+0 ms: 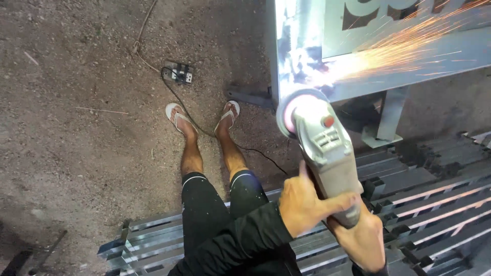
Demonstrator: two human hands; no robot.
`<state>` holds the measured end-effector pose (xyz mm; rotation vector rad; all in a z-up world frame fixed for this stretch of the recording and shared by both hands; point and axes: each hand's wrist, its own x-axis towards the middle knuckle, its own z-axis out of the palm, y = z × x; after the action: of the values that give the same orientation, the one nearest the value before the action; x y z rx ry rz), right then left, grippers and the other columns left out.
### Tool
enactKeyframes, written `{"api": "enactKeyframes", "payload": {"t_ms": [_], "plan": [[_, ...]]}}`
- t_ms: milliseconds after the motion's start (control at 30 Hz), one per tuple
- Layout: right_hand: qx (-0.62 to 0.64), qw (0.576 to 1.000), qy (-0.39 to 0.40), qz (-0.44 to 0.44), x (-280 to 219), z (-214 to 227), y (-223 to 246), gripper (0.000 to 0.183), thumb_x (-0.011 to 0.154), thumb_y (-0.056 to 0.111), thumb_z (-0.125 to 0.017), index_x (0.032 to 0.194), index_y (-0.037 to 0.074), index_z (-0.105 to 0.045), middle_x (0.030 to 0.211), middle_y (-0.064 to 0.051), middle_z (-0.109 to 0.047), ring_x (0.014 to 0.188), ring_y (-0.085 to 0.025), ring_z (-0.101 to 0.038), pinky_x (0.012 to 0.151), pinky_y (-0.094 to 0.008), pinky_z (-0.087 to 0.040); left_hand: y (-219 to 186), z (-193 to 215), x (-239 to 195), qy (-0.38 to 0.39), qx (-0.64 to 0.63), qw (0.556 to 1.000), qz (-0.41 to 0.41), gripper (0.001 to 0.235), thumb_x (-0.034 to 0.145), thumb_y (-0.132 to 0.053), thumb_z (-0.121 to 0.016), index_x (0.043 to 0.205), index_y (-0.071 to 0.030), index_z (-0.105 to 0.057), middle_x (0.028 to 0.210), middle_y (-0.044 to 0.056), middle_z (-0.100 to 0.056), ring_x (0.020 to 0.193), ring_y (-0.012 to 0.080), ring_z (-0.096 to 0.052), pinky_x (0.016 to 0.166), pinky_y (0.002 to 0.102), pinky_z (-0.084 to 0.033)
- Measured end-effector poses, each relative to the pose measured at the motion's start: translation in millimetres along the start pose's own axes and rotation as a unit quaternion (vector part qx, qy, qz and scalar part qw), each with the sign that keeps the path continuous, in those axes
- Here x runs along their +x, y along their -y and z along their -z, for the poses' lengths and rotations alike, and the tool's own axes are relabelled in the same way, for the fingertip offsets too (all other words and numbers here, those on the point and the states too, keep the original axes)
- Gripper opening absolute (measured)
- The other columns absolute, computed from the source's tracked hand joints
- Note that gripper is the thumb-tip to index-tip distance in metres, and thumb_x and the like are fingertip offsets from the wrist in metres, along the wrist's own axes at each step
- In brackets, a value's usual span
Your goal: Using an angle grinder to smooth the edges and decorative cutouts of a metal gate
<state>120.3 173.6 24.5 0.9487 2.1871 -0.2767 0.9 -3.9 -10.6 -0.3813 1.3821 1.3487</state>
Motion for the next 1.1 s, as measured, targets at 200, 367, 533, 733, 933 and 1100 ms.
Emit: {"api": "enactKeyframes", "payload": {"t_ms": [200, 367, 533, 733, 933, 1100], "plan": [[-0.014, 0.99, 0.02, -0.142, -32.7, -10.5, -12.4, 0.082, 0.059, 0.032, -0.09, 0.138, 0.031, -0.065, 0.085, -0.021, -0.078, 0.092, -0.038, -0.075, 0.081, -0.039, -0.053, 19.3, -22.6, -14.4, 0.051, 0.026, 0.998, 0.01, 0.101, 0.054, -0.077, -0.062, 0.123, -0.005, -0.046, 0.104, 0.019, -0.072, 0.096, 0.0425, -0.069, 0.073, 0.046, -0.051], [0.09, 0.98, 0.03, -0.172, -34.5, -54.5, -21.5, 0.071, 0.061, 0.038, -0.09, 0.124, 0.009, -0.073, 0.105, -0.024, -0.08, 0.115, -0.033, -0.073, 0.086, -0.044, -0.055, 29.1, -25.1, -11.2, 0.014, 0.113, 0.993, -0.029, 0.08, 0.062, -0.071, -0.066, 0.103, -0.007, -0.042, 0.09, 0.024, -0.071, 0.088, 0.051, -0.066, 0.07, 0.051, -0.049], [0.183, 0.97, 0.034, -0.159, -55.3, -125.0, -7.2, 0.064, 0.061, 0.035, -0.09, 0.112, 0.002, -0.073, 0.096, -0.022, -0.079, 0.099, -0.034, -0.077, 0.081, -0.042, -0.056, 44.9, 9.2, -22.7, -0.005, 0.178, 0.982, -0.071, 0.07, 0.066, -0.064, -0.073, 0.105, -0.011, -0.049, 0.087, 0.01, -0.07, 0.076, 0.034, -0.067, 0.067, 0.041, -0.048], [0.429, 0.882, 0.07, -0.181, -103.0, -163.2, 64.1, 0.078, 0.061, 0.023, -0.09, 0.132, 0.004, -0.064, 0.106, -0.014, -0.082, 0.098, -0.02, -0.076, 0.083, -0.035, -0.06, 52.6, 72.3, -47.0, 0.057, 0.227, 0.969, -0.083, 0.067, 0.068, -0.065, -0.074, 0.103, -0.013, -0.049, 0.075, -0.001, -0.058, 0.063, 0.0174, -0.051, 0.059, 0.034, -0.04], [0.468, 0.823, 0.074, -0.313, -175.8, -171.1, 188.2, 0.076, 0.062, 0.022, -0.089, 0.133, 0.005, -0.068, 0.107, -0.016, -0.083, 0.104, -0.019, -0.077, 0.085, -0.036, -0.06, 35.5, 159.7, -74.6, 0.152, 0.302, 0.939, -0.06, 0.072, 0.068, -0.065, -0.075, 0.114, -0.013, -0.055, 0.082, 0.002, -0.064, 0.07, 0.0198, -0.058, 0.063, 0.035, -0.041], [0.58, 0.71, 0.112, -0.383, -201.6, -153.1, 266.8, 0.075, 0.064, 0.023, -0.088, 0.136, 0.01, -0.068, 0.108, -0.017, -0.084, 0.106, -0.023, -0.079, 0.089, -0.036, -0.06, 13.4, 199.9, -84.4, 0.192, 0.416, 0.889, -0.011, 0.082, 0.065, -0.071, -0.07, 0.125, -0.016, -0.055, 0.099, 0.003, -0.072, 0.084, 0.0238, -0.068, 0.075, 0.036, -0.049]]}}
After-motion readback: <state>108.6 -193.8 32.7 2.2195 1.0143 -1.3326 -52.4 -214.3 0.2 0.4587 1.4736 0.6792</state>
